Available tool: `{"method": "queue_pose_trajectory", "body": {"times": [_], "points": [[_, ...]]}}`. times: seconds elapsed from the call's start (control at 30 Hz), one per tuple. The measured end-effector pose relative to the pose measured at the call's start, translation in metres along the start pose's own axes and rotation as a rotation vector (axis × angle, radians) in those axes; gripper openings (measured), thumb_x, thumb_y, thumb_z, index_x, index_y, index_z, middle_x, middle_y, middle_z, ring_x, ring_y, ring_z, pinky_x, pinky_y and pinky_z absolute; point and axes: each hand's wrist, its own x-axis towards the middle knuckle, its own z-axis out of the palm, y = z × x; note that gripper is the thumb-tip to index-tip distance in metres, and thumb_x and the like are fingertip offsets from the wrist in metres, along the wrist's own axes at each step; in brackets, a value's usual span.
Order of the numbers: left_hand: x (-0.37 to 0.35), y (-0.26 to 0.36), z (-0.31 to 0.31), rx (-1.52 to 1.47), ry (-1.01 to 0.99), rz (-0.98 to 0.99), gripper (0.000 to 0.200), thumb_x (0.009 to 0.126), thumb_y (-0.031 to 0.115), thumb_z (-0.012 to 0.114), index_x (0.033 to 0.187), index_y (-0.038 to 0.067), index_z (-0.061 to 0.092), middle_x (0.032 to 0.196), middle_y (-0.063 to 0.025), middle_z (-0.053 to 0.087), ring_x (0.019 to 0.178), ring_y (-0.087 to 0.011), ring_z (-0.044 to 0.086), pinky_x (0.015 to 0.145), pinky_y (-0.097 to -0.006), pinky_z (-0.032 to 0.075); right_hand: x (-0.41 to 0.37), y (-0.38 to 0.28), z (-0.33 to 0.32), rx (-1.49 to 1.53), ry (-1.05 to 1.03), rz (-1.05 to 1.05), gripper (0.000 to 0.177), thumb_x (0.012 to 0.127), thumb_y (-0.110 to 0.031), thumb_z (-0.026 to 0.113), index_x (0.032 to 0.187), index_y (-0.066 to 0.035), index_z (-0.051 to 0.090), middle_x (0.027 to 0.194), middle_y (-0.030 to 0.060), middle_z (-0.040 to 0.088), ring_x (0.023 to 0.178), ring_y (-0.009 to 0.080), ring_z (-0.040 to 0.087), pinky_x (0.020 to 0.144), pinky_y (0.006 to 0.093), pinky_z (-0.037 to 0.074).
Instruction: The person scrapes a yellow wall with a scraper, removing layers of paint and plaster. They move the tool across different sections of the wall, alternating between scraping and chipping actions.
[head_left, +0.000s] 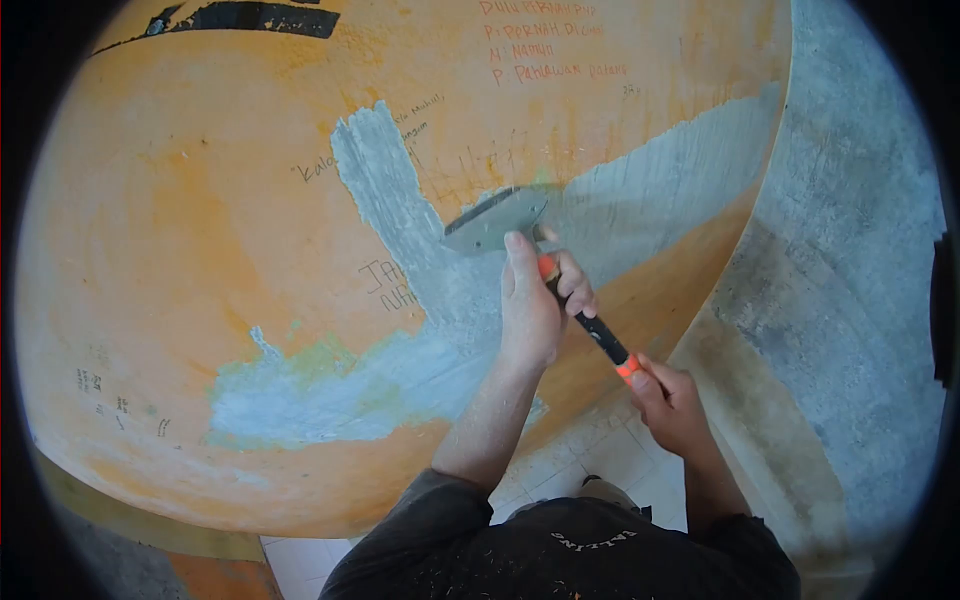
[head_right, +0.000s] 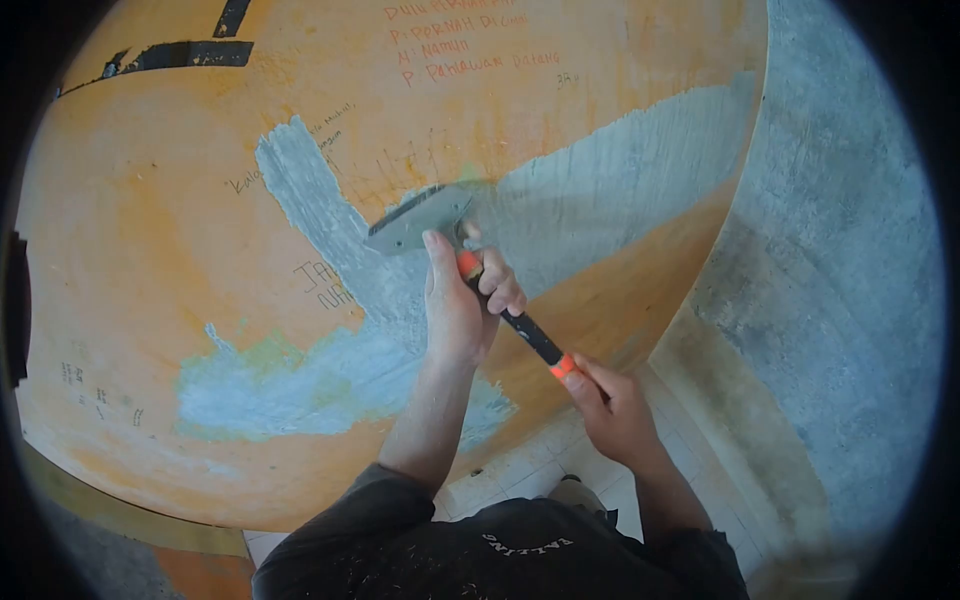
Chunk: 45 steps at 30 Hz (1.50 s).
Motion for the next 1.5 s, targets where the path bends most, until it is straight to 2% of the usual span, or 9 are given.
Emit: {"method": "queue_pose_trajectory", "body": {"times": [0.3,0.5,0.57,0.67,0.87,1.03,1.17,1.27,1.5], "points": [[0.011,0.009,0.01,0.005,-0.025,0.07,0.054,0.1,0.063,0.023,0.108,0.013,0.043,0.058,0.0018,0.032,0.046,-0.0125,0.034,0.048,-0.0316,0.042,0.007,-0.003,-0.003,0.011,-0.012,0.012,0.033,0.1,-0.024,0.053,0.118,0.002,0.062,0.065,-0.005,0.047,0.058,0.0025,0.042,0.052,0.0222,0.034],[0.0,-0.004,0.006,0.046,0.055,-0.048,0.054,0.101,0.061,0.023,0.108,0.01,0.041,0.059,0.0012,0.032,0.047,-0.0125,0.036,0.05,-0.0314,0.041,-0.005,0.007,-0.002,0.069,0.014,0.104,0.031,0.099,-0.022,0.053,0.117,0.002,0.062,0.063,-0.0057,0.044,0.057,0.0024,0.04,0.051,0.0223,0.032],[0.006,-0.003,0.011,0.005,0.031,0.006,0.055,0.101,0.061,0.022,0.109,0.01,0.041,0.059,0.0007,0.032,0.047,-0.013,0.036,0.05,-0.0322,0.042,0.003,-0.008,-0.01,0.077,-0.023,0.043,0.029,0.099,-0.021,0.052,0.113,0.002,0.062,0.063,-0.0048,0.046,0.057,0.0031,0.04,0.051,0.023,0.033],[-0.01,-0.024,-0.006,0.005,0.061,-0.061,0.055,0.1,0.062,0.022,0.108,0.011,0.041,0.059,0.0007,0.031,0.047,-0.0131,0.036,0.05,-0.0328,0.042,-0.01,0.039,-0.004,0.023,-0.016,0.07,0.03,0.099,-0.022,0.052,0.114,0.003,0.062,0.063,-0.0037,0.047,0.057,0.0042,0.041,0.051,0.0238,0.034],[0.022,0.014,0.016,-0.006,-0.031,0.095,0.056,0.099,0.064,0.025,0.105,0.012,0.044,0.059,0.0023,0.031,0.046,-0.0115,0.032,0.047,-0.0306,0.038,0.02,-0.009,-0.003,-0.072,0.048,-0.05,0.027,0.099,-0.02,0.052,0.112,0.001,0.063,0.064,-0.0029,0.047,0.06,0.0039,0.043,0.053,0.0241,0.035],[0.003,-0.009,0.003,0.021,0.07,-0.031,0.057,0.099,0.064,0.022,0.106,0.013,0.047,0.058,0.0027,0.029,0.046,-0.0115,0.032,0.048,-0.0302,0.039,0.005,0.02,-0.001,-0.052,0.05,-0.069,0.028,0.1,-0.027,0.052,0.105,-0.001,0.062,0.061,-0.0044,0.048,0.052,0.0024,0.044,0.047,0.0213,0.036],[0.002,-0.002,0.007,0.016,0.034,0.008,0.055,0.099,0.063,0.023,0.108,0.012,0.044,0.058,0.0028,0.029,0.046,-0.0119,0.033,0.048,-0.0311,0.04,0.005,0.008,-0.007,-0.041,-0.03,-0.033,0.034,0.1,-0.027,0.051,0.119,0.0,0.061,0.063,-0.0034,0.049,0.052,0.0026,0.044,0.046,0.0214,0.036],[-0.006,-0.018,0.001,0.021,0.062,-0.015,0.054,0.099,0.063,0.024,0.109,0.013,0.041,0.058,0.0025,0.03,0.046,-0.012,0.033,0.048,-0.0315,0.04,-0.007,0.009,-0.006,0.02,-0.006,0.07,0.026,0.1,-0.022,0.052,0.105,0.0,0.064,0.063,-0.0049,0.046,0.058,0.0037,0.042,0.052,0.0231,0.034],[0.016,0.003,0.018,0.022,0.015,0.052,0.055,0.099,0.063,0.024,0.109,0.013,0.042,0.058,0.0025,0.03,0.047,-0.0113,0.033,0.049,-0.031,0.04,0.012,-0.009,-0.011,0.073,-0.01,0.048,0.024,0.099,-0.02,0.052,0.103,0.0,0.063,0.063,-0.0047,0.045,0.059,0.0036,0.042,0.052,0.0232,0.034]]}}
